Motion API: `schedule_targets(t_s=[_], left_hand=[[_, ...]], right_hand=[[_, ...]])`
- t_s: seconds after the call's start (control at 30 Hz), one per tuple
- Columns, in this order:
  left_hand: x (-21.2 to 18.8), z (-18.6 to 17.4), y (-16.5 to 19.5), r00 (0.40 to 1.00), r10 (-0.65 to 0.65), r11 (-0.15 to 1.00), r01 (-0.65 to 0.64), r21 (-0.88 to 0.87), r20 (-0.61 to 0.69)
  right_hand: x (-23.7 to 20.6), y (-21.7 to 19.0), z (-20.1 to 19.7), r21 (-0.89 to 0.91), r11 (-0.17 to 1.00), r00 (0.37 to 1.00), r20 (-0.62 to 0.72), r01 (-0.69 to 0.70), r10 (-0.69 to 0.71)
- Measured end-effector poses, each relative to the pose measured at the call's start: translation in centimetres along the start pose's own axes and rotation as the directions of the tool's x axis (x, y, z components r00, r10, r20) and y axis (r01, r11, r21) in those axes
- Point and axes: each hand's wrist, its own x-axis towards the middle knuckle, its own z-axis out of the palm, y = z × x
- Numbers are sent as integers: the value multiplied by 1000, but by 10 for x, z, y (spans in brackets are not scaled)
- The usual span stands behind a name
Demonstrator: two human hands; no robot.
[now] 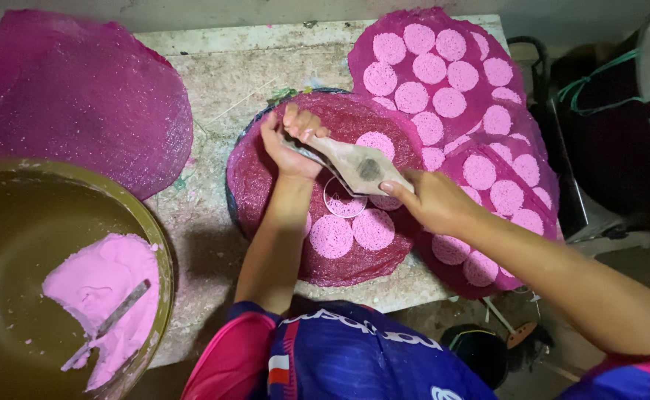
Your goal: The person fills a hand-held extruder mold with pink batter from a large bowl, then presses the mold to deposit round batter discs onto round red trays, repeating the fill-and-press cycle and repositioning the trays as they fill with discs.
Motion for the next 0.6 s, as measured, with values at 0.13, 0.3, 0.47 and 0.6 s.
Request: schedule_targets(t_s=[0.13,0.3,0.47,0.6], left_hand=[[1,9,20,999,18,996,-20,83,27],[-11,5,23,993,42,992,-29,119,-106],[-11,1,-3,966,42,999,-33,40,-254],[3,6,-4,959,65,998,-63,18,-276]], right_hand=[[8,-4,19,31,999,1000,-1,5,-5],[8,0,34,221,974,993,87,55,-76],[6,8,16,98,981,963,229,-167,141],[11,8,6,13,1000,999,40,-14,13]])
